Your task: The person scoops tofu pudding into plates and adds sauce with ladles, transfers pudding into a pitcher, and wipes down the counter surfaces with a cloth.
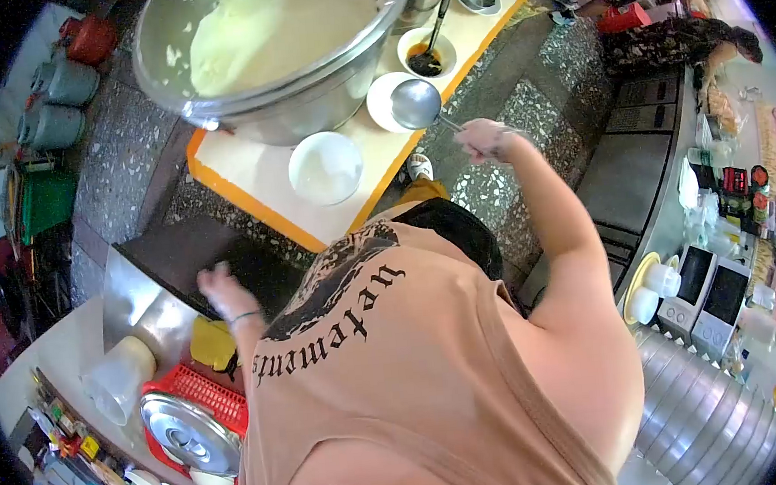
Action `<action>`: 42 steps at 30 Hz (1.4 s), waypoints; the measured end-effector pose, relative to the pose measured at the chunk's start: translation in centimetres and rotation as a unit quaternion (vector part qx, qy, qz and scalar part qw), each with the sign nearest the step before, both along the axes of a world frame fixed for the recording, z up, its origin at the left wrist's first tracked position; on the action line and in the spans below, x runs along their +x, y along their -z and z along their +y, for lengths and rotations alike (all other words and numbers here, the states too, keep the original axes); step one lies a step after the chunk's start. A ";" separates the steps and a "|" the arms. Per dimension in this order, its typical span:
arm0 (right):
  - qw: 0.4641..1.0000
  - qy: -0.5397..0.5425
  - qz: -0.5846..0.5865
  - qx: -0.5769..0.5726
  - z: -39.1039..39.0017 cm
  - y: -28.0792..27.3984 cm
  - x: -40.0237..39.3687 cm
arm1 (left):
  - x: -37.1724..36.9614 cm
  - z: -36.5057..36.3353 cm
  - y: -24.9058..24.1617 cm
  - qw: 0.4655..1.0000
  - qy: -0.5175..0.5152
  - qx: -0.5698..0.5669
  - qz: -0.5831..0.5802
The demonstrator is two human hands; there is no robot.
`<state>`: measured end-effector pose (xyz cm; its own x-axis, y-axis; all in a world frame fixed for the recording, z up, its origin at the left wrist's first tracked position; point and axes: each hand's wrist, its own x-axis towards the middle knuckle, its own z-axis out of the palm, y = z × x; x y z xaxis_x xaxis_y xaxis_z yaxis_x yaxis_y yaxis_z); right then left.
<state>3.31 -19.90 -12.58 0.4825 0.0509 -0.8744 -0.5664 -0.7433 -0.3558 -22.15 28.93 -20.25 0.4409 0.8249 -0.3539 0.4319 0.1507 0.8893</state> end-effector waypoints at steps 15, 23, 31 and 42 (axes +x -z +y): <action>0.974 0.028 -0.224 -0.004 -8.0 15.3 22.2 | 13.3 -30.6 -0.8 0.997 0.074 0.016 0.016; 0.843 0.077 -0.524 0.097 -8.5 7.9 17.6 | 16.0 -34.6 -4.9 0.995 0.088 0.030 0.021; 0.894 0.013 -0.417 0.166 -17.7 5.4 11.2 | 23.8 -38.9 -0.2 0.954 0.295 0.035 0.044; 0.917 -0.141 -0.343 0.151 -42.3 4.4 17.5 | 40.7 -65.9 0.4 0.893 0.449 0.003 0.044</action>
